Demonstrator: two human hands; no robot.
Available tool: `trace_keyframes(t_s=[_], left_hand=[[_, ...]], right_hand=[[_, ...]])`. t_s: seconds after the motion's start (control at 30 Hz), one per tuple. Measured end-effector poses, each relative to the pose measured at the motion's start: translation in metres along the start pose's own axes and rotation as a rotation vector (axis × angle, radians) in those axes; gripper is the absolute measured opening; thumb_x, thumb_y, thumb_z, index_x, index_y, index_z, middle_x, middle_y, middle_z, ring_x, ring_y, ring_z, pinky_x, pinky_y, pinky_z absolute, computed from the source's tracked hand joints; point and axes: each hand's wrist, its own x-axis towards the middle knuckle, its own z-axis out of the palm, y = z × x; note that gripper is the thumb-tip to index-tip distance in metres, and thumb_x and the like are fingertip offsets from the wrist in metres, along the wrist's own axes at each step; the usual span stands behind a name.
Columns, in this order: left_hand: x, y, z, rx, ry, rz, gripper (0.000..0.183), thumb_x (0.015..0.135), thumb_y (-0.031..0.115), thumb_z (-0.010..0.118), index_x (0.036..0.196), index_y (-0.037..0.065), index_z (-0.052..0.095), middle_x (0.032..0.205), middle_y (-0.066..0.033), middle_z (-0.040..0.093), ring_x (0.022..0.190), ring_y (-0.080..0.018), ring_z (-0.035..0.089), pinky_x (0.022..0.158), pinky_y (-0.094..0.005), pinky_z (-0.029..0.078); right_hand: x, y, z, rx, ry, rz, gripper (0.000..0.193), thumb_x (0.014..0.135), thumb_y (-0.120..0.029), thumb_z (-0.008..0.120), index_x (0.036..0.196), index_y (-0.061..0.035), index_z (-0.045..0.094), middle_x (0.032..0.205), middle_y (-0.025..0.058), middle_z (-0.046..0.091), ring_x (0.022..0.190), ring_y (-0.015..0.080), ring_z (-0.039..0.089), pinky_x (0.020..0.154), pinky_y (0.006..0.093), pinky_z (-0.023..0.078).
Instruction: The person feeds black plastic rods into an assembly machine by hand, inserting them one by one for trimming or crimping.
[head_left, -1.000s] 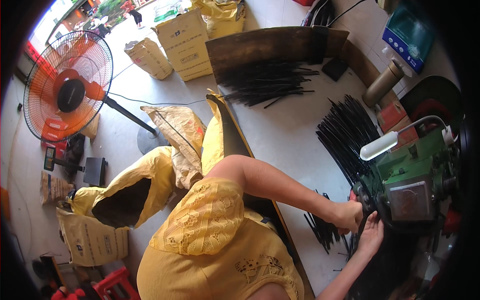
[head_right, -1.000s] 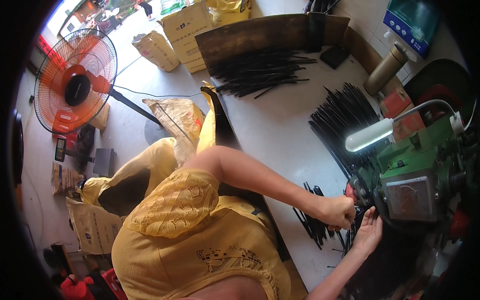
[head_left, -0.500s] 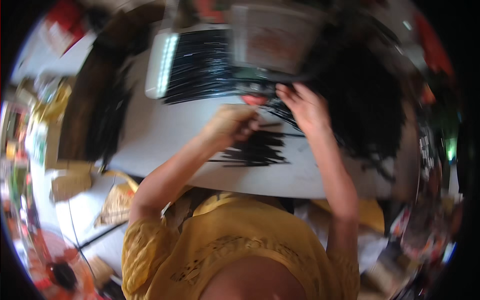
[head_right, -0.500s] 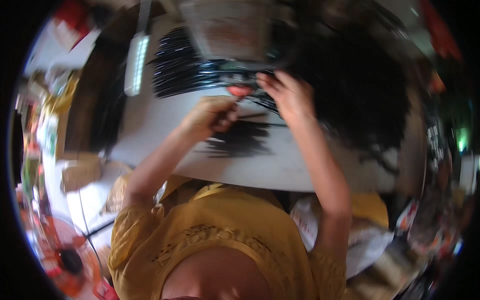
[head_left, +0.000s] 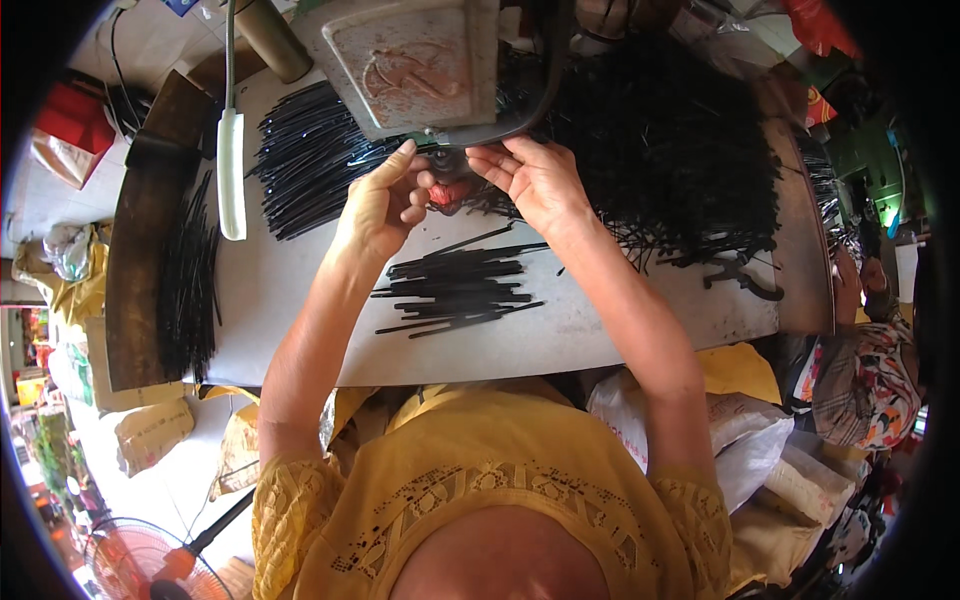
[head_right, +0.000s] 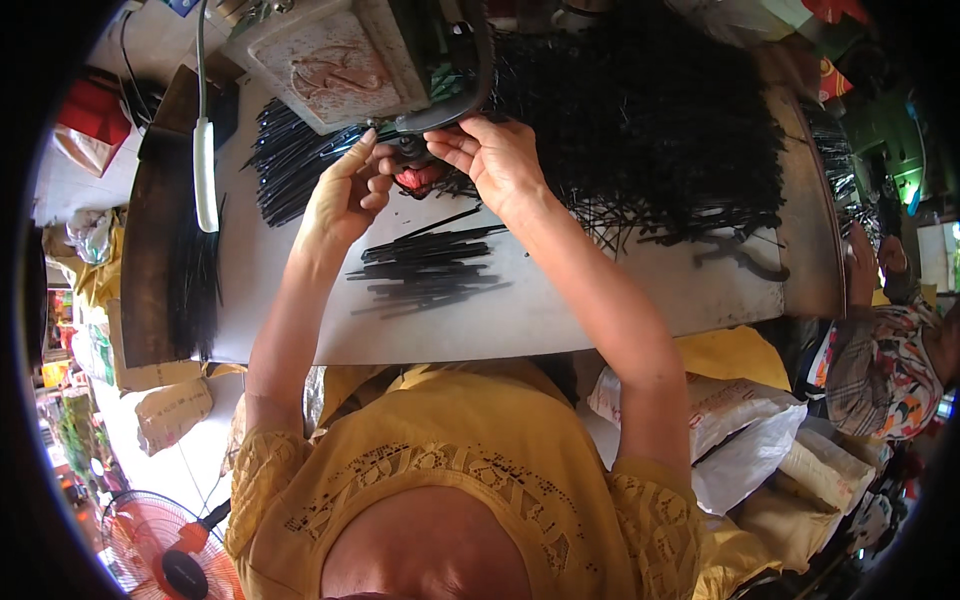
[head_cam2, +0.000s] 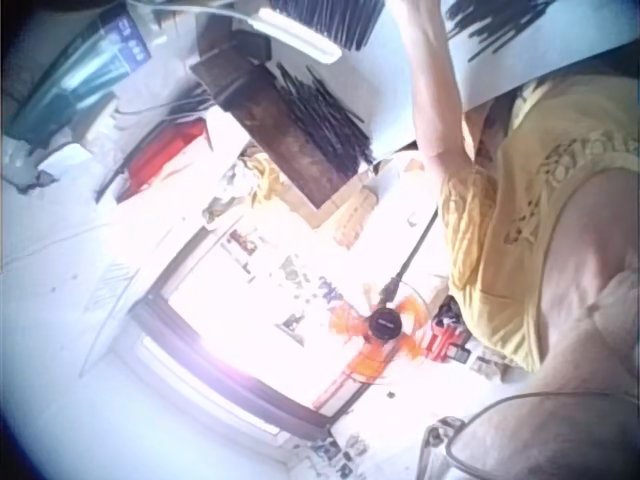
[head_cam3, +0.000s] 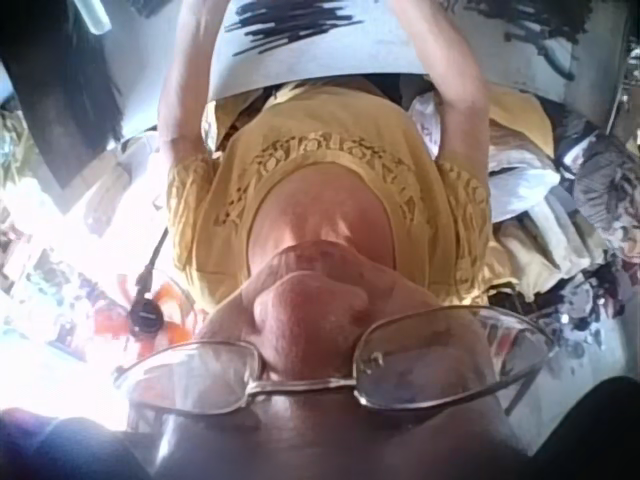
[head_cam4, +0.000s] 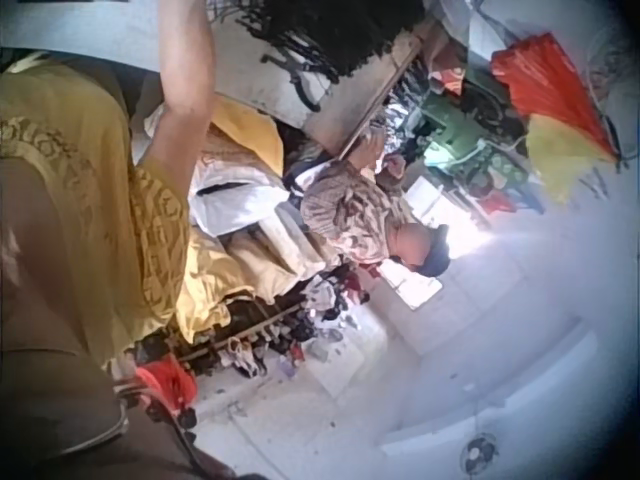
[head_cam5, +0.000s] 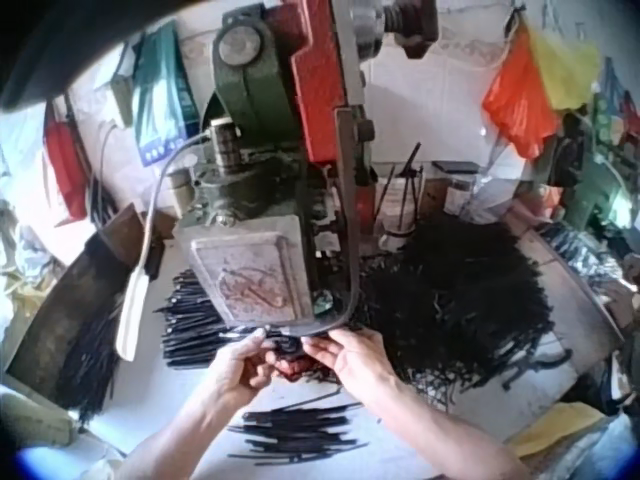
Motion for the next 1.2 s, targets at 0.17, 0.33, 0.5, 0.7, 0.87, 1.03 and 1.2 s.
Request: trace_keyframes(t_s=[0.17, 0.33, 0.5, 0.7, 0.87, 1.03, 1.2], left_hand=[[0.006, -0.002, 0.002, -0.070, 0.017, 0.085, 0.016, 0.081, 0.016, 0.057, 0.080, 0.002, 0.050, 0.064, -0.0065, 0.053, 0.048, -0.0083, 0.042, 0.035, -0.0157, 0.026], [0.008, -0.004, 0.001, -0.069, 0.014, 0.116, 0.015, 0.081, 0.015, 0.057, 0.080, 0.001, 0.051, 0.062, -0.0063, 0.053, 0.047, -0.0089, 0.042, 0.035, -0.0161, 0.026], [0.012, -0.009, 0.004, -0.043, 0.020, 0.151, 0.016, 0.081, 0.016, 0.058, 0.078, 0.000, 0.053, 0.061, -0.0069, 0.054, 0.046, -0.0096, 0.043, 0.035, -0.0166, 0.028], [0.008, -0.005, 0.007, -0.094, 0.070, 0.171, 0.016, 0.080, 0.015, 0.058, 0.077, 0.000, 0.054, 0.061, -0.0070, 0.055, 0.046, -0.0093, 0.044, 0.036, -0.0174, 0.030], [-0.006, -0.008, 0.019, -0.003, 0.074, 0.155, 0.015, 0.080, 0.011, 0.054, 0.082, -0.003, 0.057, 0.064, -0.0110, 0.059, 0.044, -0.0105, 0.048, 0.038, -0.0195, 0.034], [0.004, -0.014, -0.003, -0.096, 0.042, 0.134, 0.015, 0.078, 0.011, 0.057, 0.074, -0.004, 0.056, 0.060, -0.0127, 0.058, 0.041, -0.0145, 0.050, 0.033, -0.0235, 0.035], [0.001, -0.008, -0.003, -0.040, -0.071, 0.077, 0.015, 0.078, 0.009, 0.058, 0.071, -0.004, 0.055, 0.057, -0.0127, 0.057, 0.040, -0.0132, 0.049, 0.030, -0.0241, 0.034]], right_hand=[[0.001, 0.005, 0.002, -0.035, 0.031, 0.025, 0.018, 0.084, -0.006, 0.049, 0.094, 0.0082, 0.051, 0.093, 0.0184, 0.056, 0.085, 0.0295, 0.058, 0.075, 0.0382, 0.052], [0.002, 0.007, 0.000, 0.000, 0.023, 0.010, 0.017, 0.084, -0.004, 0.047, 0.090, 0.0114, 0.048, 0.089, 0.0202, 0.056, 0.081, 0.0293, 0.060, 0.071, 0.0374, 0.054], [0.004, 0.005, -0.005, -0.017, 0.022, 0.008, 0.019, 0.085, -0.007, 0.048, 0.096, 0.0082, 0.049, 0.096, 0.0182, 0.055, 0.088, 0.0293, 0.057, 0.078, 0.0386, 0.051], [0.008, 0.005, 0.002, 0.012, 0.019, 0.030, 0.018, 0.085, -0.005, 0.048, 0.095, 0.0092, 0.049, 0.095, 0.0202, 0.054, 0.089, 0.0300, 0.057, 0.079, 0.0399, 0.050], [-0.028, -0.022, -0.009, -0.194, 0.051, 0.114, 0.019, 0.081, -0.007, 0.054, 0.092, 0.0080, 0.053, 0.088, 0.0214, 0.058, 0.078, 0.0289, 0.061, 0.071, 0.0341, 0.052], [-0.063, -0.071, -0.048, -1.221, 0.097, -0.083, 0.028, 0.080, -0.010, 0.056, 0.103, 0.0057, 0.052, 0.085, 0.0111, 0.059, 0.055, 0.0097, 0.053, 0.044, 0.0209, 0.042], [-0.085, -0.113, -0.108, -2.056, 0.344, -0.480, 0.021, 0.075, -0.004, 0.057, 0.094, 0.0018, 0.054, 0.094, 0.0139, 0.054, 0.070, 0.0256, 0.057, 0.059, 0.0318, 0.046]])
